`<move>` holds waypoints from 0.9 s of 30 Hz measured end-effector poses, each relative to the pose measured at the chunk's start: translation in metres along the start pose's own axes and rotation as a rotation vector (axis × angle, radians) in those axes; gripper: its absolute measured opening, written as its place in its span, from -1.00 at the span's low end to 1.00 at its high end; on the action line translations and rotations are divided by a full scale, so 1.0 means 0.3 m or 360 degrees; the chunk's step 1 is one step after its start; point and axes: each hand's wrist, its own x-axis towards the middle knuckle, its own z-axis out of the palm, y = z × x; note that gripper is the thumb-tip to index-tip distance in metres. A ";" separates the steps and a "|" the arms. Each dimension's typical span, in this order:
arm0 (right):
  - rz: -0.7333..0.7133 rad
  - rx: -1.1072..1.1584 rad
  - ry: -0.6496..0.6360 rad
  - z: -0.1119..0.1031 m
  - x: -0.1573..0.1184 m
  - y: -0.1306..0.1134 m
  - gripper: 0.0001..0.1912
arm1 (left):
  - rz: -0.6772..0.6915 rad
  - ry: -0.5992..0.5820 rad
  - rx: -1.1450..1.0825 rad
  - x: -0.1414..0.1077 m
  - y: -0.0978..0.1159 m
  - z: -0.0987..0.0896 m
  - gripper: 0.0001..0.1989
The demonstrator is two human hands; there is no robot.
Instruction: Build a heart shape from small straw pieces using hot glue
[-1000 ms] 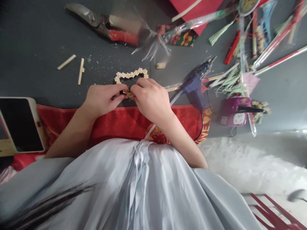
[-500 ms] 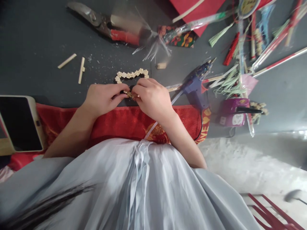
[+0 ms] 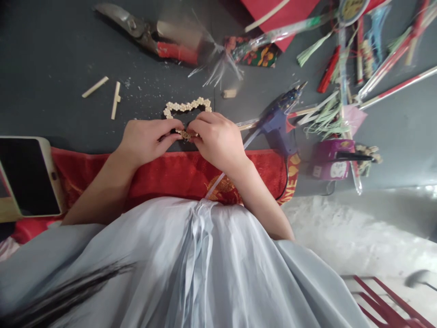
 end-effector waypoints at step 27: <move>0.0077 0.0146 0.0254 0.049 -0.054 -0.008 -0.91 | 0.0043 0.0075 0.0004 -0.003 -0.010 0.011 -0.73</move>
